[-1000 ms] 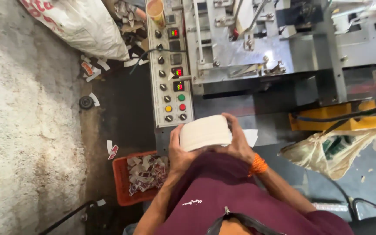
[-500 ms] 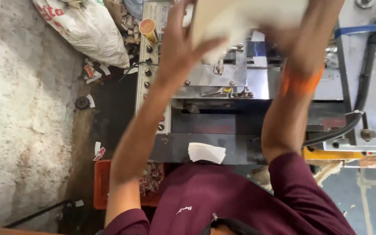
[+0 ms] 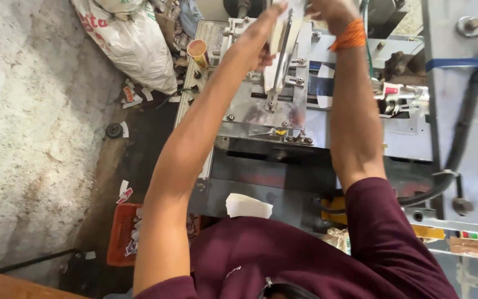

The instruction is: Manually feeding paper blanks into a paper cup manufacturing machine and stacking the finished products.

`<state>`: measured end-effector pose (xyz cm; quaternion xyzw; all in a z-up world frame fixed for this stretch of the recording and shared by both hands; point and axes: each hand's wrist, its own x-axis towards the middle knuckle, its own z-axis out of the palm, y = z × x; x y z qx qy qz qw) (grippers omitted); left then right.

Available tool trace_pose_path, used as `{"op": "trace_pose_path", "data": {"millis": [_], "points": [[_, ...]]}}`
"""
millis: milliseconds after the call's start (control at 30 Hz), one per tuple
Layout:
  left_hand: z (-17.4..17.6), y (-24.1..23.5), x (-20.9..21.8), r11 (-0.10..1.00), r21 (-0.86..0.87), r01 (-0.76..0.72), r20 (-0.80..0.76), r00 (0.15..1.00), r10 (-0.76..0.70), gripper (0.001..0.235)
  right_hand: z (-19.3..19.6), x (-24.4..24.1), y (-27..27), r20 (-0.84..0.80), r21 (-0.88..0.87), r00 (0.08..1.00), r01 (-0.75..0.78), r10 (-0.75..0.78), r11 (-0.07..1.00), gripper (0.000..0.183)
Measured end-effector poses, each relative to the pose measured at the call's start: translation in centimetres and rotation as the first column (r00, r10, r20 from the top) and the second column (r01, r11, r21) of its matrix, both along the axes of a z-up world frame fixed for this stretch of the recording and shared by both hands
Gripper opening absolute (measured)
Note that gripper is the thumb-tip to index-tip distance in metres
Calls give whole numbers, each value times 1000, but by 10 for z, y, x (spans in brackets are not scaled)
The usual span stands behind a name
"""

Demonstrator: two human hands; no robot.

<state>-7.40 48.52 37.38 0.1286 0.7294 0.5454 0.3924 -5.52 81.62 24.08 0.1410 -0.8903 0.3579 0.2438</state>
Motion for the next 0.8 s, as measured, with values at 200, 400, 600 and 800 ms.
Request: {"op": "trace_pose_path", "data": {"millis": [200, 400, 600, 800], "points": [[-64, -1, 0, 966, -252, 51, 1, 999, -53, 103, 30, 13, -113, 441, -413, 884, 351, -153, 840, 52], [-145, 16, -33, 942, -328, 67, 42, 998, -56, 100, 5, 22, -121, 604, -107, 737, 451, -303, 886, 83], [-172, 12, -39, 967, -218, 132, 47, 991, -124, 103, -35, 31, -114, 523, -8, 775, 421, -355, 907, 72], [-163, -60, 30, 993, -96, 73, -326, 940, -101, 96, 14, 156, -243, -29, -572, 794, 485, -608, 661, 38]]}}
